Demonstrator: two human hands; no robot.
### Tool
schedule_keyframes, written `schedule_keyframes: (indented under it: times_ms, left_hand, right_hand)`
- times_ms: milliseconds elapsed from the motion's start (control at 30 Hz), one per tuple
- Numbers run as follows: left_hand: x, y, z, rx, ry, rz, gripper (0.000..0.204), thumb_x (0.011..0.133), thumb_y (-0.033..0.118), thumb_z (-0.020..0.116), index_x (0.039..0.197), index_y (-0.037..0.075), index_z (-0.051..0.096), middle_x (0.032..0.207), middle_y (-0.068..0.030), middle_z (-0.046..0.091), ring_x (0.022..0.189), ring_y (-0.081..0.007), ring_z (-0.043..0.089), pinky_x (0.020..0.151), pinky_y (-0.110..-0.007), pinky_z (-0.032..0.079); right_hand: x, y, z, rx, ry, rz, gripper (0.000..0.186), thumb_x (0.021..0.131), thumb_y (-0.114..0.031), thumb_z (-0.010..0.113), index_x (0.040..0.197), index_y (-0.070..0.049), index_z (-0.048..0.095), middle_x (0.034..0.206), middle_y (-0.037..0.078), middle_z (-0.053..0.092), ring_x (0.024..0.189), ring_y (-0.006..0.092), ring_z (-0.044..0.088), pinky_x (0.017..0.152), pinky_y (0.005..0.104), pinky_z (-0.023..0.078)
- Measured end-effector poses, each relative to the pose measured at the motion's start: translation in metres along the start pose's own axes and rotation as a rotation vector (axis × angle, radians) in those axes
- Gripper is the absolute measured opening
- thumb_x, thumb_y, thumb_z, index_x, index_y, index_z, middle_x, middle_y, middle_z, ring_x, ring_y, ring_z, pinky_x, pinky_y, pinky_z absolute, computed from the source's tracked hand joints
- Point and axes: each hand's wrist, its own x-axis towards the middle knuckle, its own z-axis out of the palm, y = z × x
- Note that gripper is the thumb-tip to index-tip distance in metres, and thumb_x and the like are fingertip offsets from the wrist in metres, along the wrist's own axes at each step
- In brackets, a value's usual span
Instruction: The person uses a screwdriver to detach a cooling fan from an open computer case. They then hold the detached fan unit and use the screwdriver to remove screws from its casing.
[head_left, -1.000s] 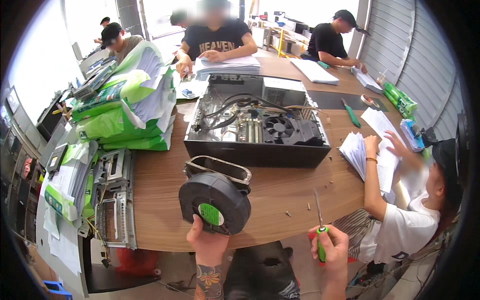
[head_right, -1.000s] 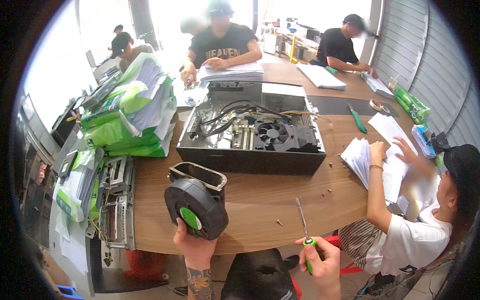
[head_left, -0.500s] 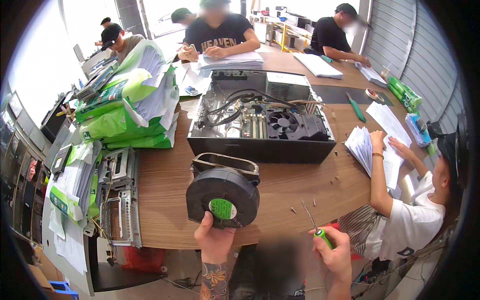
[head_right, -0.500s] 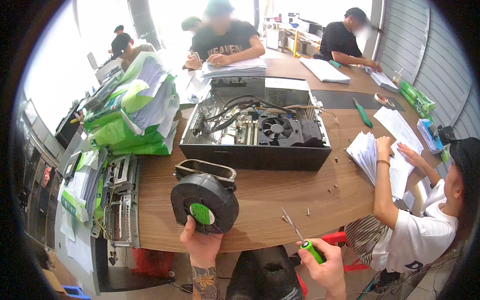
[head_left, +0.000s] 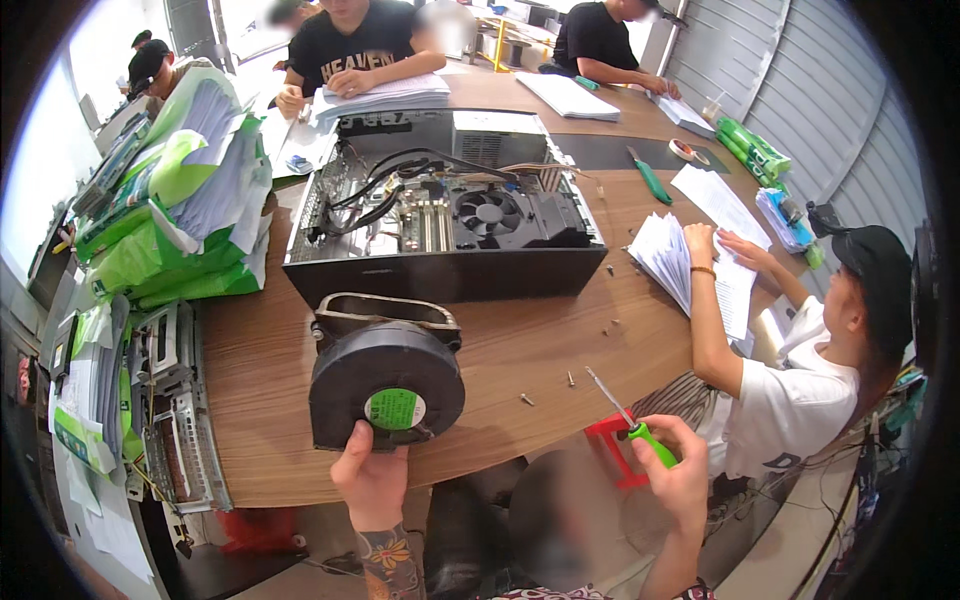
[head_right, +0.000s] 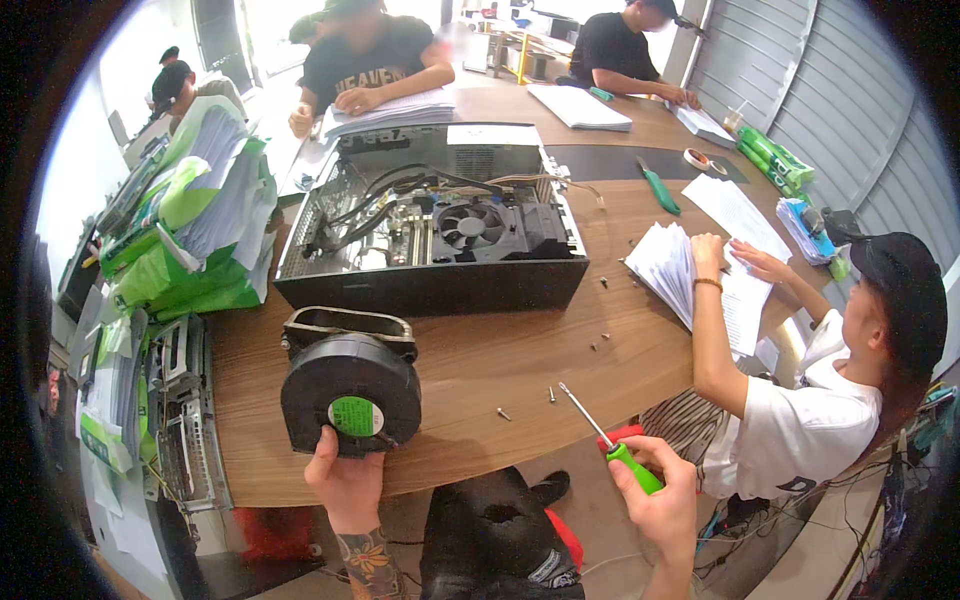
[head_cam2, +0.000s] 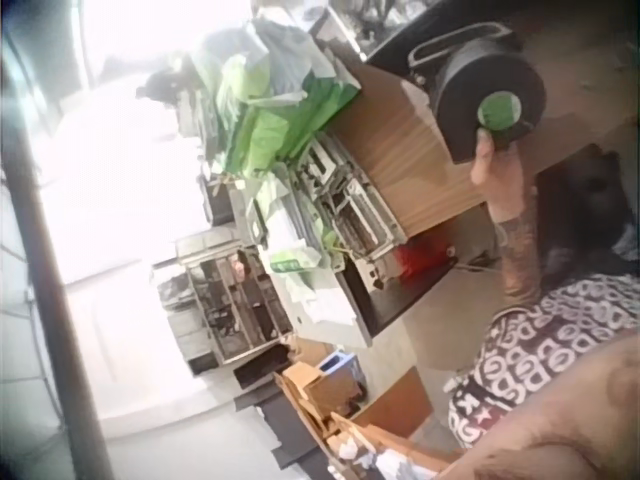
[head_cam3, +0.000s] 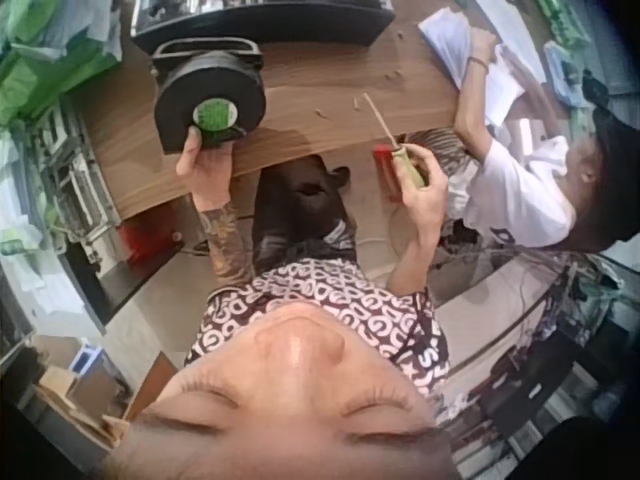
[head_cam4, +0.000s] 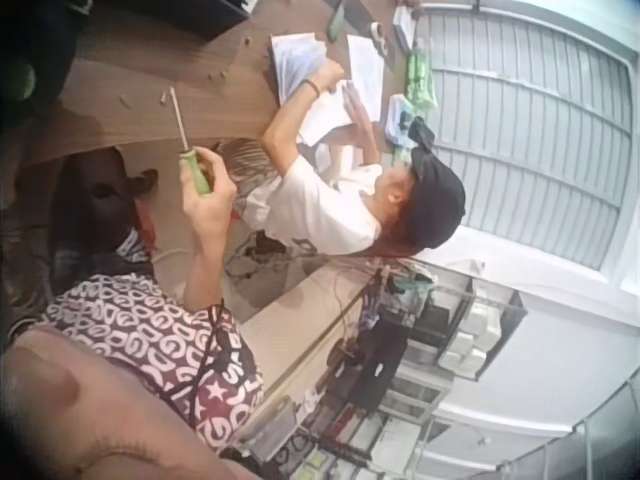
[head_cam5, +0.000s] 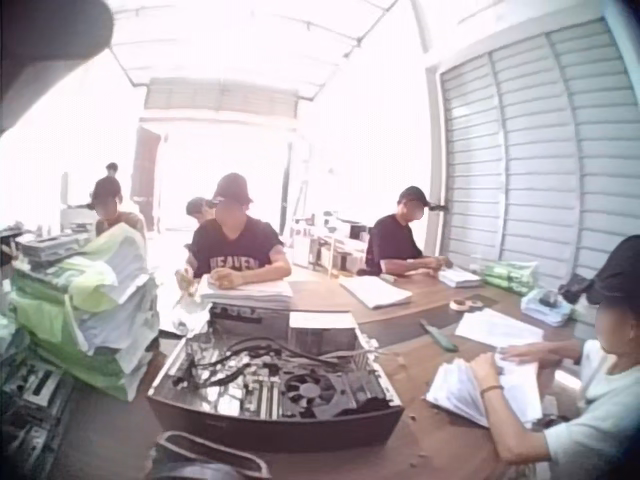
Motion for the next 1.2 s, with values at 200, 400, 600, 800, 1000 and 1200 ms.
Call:
schedule_keyframes:
  times_ms: [200, 400, 600, 800, 1000, 1200]
  left_hand:
    - [-0.002, 0.001, -0.001, -0.027, 0.039, -0.055, 0.057, 0.082, 0.016, 0.067, 0.136, 0.012, 0.05, 0.134, -0.006, 0.053, 0.125, -0.0272, 0.048, 0.106, -0.05, 0.037]
    - [-0.001, -0.001, -0.003, -0.028, 0.018, -0.047, 0.058, 0.081, 0.016, 0.068, 0.136, 0.011, 0.051, 0.134, -0.0062, 0.053, 0.126, -0.0269, 0.047, 0.106, -0.051, 0.036]
    - [-0.001, -0.003, -0.007, -0.007, 0.0, 0.015, 0.052, 0.088, 0.022, 0.063, 0.136, 0.009, 0.049, 0.135, -0.0106, 0.051, 0.126, -0.0306, 0.047, 0.105, -0.053, 0.04]
    - [-0.001, -0.006, -0.009, 0.008, -0.031, 0.04, 0.05, 0.087, 0.021, 0.064, 0.135, 0.01, 0.051, 0.133, -0.0083, 0.054, 0.124, -0.029, 0.05, 0.105, -0.052, 0.04]
    - [0.0, -0.005, -0.013, 0.015, -0.031, 0.047, 0.05, 0.086, 0.02, 0.065, 0.134, 0.011, 0.052, 0.133, -0.0081, 0.055, 0.124, -0.0291, 0.05, 0.103, -0.052, 0.042]
    - [0.0, -0.003, -0.011, -0.009, -0.038, 0.025, 0.052, 0.086, 0.021, 0.066, 0.134, 0.01, 0.051, 0.134, -0.0092, 0.053, 0.123, -0.0299, 0.051, 0.102, -0.053, 0.042]
  right_hand:
    - [-0.004, 0.002, -0.002, -0.128, -0.057, -0.068, 0.025, 0.08, -0.007, 0.074, 0.102, 0.001, 0.064, 0.076, 0.009, 0.069, 0.068, 0.0129, 0.065, 0.064, 0.0261, 0.05]
    - [-0.007, 0.006, 0.0, -0.109, -0.082, -0.018, 0.026, 0.081, -0.006, 0.072, 0.103, 0.0, 0.062, 0.077, 0.009, 0.07, 0.068, 0.0138, 0.066, 0.062, 0.027, 0.05]
    - [-0.019, 0.019, 0.003, -0.073, -0.084, 0.029, 0.024, 0.081, -0.006, 0.072, 0.103, -0.001, 0.062, 0.077, 0.009, 0.07, 0.066, 0.0117, 0.066, 0.058, 0.0256, 0.05]
    - [-0.019, 0.022, 0.012, -0.084, -0.075, 0.011, 0.025, 0.082, -0.006, 0.072, 0.103, 0.0, 0.062, 0.078, 0.008, 0.07, 0.068, 0.011, 0.067, 0.058, 0.0252, 0.05]
    - [-0.017, 0.018, 0.016, -0.055, -0.094, 0.112, 0.022, 0.083, -0.002, 0.069, 0.104, 0.001, 0.062, 0.081, 0.005, 0.07, 0.074, 0.009, 0.064, 0.066, 0.0234, 0.049]
    - [-0.017, 0.027, 0.021, -0.062, -0.071, 0.044, 0.023, 0.082, -0.005, 0.071, 0.103, 0.001, 0.062, 0.08, 0.01, 0.071, 0.069, 0.0121, 0.068, 0.061, 0.0259, 0.052]
